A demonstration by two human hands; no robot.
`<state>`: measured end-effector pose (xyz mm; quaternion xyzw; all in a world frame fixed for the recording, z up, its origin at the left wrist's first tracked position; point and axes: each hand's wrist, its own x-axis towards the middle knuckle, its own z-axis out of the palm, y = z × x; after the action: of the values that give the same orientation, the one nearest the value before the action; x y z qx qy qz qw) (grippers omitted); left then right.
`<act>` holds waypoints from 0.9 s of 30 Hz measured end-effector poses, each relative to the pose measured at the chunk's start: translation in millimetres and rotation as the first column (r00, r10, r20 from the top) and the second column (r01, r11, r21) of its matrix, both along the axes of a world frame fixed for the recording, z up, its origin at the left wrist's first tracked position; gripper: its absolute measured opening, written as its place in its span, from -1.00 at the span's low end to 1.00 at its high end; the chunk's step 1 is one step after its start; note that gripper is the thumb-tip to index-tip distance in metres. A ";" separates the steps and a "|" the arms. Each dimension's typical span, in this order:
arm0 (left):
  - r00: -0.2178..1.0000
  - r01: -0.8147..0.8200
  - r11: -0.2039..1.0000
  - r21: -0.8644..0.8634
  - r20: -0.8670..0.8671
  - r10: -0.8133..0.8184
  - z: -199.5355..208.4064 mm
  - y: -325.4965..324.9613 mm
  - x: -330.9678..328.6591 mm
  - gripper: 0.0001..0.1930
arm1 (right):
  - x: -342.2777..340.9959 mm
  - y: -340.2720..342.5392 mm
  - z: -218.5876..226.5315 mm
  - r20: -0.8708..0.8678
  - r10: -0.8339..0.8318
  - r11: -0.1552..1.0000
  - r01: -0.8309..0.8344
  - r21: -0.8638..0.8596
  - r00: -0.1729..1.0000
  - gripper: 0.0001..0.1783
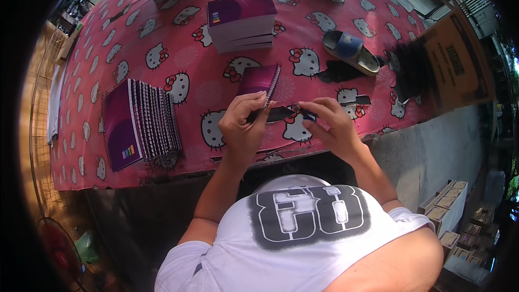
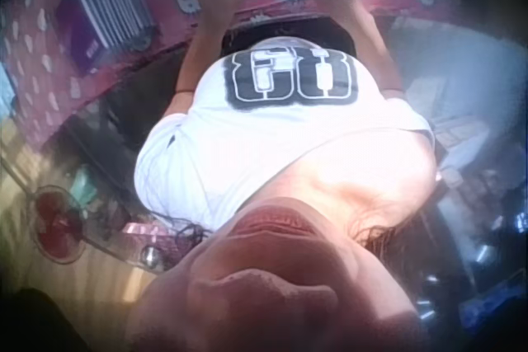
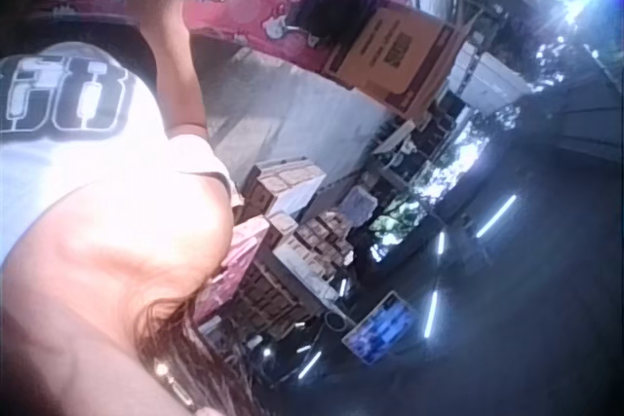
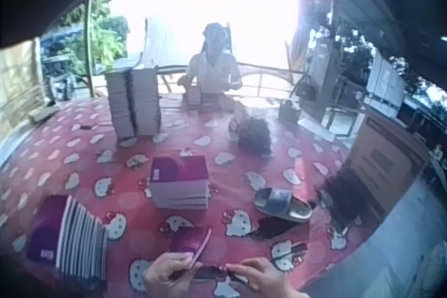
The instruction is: The person assembles small purple notebooks by inserting a spiral binding wire into pre-punched holes and using pliers to trim and secure the ends, repeating this process for multiple notebooks.
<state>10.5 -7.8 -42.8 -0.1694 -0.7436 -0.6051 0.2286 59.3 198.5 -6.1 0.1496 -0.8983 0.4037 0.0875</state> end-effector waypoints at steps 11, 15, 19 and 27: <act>0.991 0.074 0.996 0.046 -0.113 -0.068 1.0 -6.0 5.4 -0.79 | -27.3 -13.8 1.1 0.487 0.520 0.726 -0.063 -0.685 0.701 -0.60; 0.967 0.060 0.998 0.035 -0.249 -0.050 6.9 -4.4 -2.3 -0.76 | -24.0 -14.8 8.9 0.542 0.476 0.688 0.091 -0.720 0.692 -0.66; 0.983 0.062 0.994 0.088 -0.180 -0.045 10.1 -10.4 -4.0 -0.77 | -18.3 -0.9 4.9 0.415 0.133 0.810 0.142 -0.569 0.900 -0.65; 0.988 0.112 0.982 -0.151 -0.086 -0.126 62.9 -30.7 12.8 -0.80 | -30.8 -7.9 33.8 -0.274 0.013 0.985 0.036 0.172 0.962 -0.31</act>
<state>23.3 -38.6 20.2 -0.2584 -0.7626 -0.5529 0.2144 28.6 190.6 27.7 0.2059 -0.9104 0.2982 0.1998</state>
